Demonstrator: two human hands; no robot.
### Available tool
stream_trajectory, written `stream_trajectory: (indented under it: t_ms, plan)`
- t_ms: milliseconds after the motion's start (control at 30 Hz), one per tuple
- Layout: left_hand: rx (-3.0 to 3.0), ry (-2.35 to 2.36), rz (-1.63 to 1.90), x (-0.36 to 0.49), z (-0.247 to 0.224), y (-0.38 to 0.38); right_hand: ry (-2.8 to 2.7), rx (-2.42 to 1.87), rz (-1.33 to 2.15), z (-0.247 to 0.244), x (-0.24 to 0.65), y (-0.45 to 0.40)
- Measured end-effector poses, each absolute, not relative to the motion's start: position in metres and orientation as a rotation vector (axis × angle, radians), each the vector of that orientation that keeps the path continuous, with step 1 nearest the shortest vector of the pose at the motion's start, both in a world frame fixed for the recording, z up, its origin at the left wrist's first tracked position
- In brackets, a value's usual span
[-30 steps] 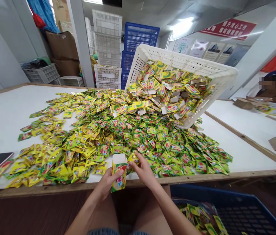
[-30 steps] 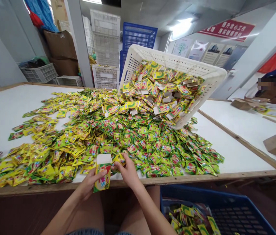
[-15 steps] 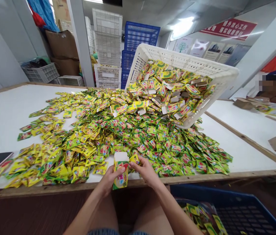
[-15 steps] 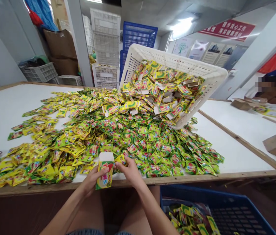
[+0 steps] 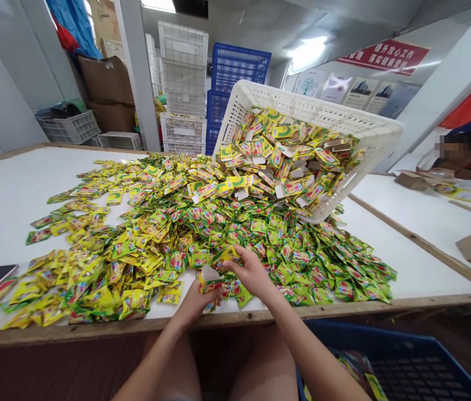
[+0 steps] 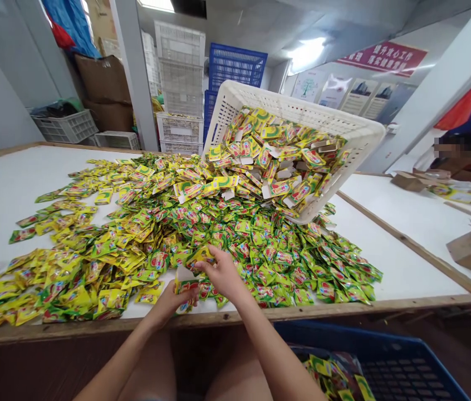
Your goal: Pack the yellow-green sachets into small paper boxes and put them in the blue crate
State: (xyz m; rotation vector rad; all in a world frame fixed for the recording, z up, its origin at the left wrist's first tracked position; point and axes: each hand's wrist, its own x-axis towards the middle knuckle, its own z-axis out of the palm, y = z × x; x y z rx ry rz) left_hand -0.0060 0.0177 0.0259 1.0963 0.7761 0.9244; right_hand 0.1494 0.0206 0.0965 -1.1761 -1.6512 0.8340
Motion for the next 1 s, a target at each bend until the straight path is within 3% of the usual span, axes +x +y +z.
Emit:
stream_trajectory:
  t_ms: [500, 767, 1000]
  plan:
    - [1.221, 0.753, 0.884, -0.010, 0.014, 0.022, -2.387, -1.283, 0.193, 0.092, 0.123, 0.032]
    - [1.146, 0.749, 0.868, -0.011, 0.010, 0.022, -2.097, -1.323, 0.140, 0.077, 0.123, 0.026]
    - [1.268, 0.773, 0.982, -0.012, 0.003, 0.024, -2.192, -1.252, 0.252, 0.063, 0.118, 0.012]
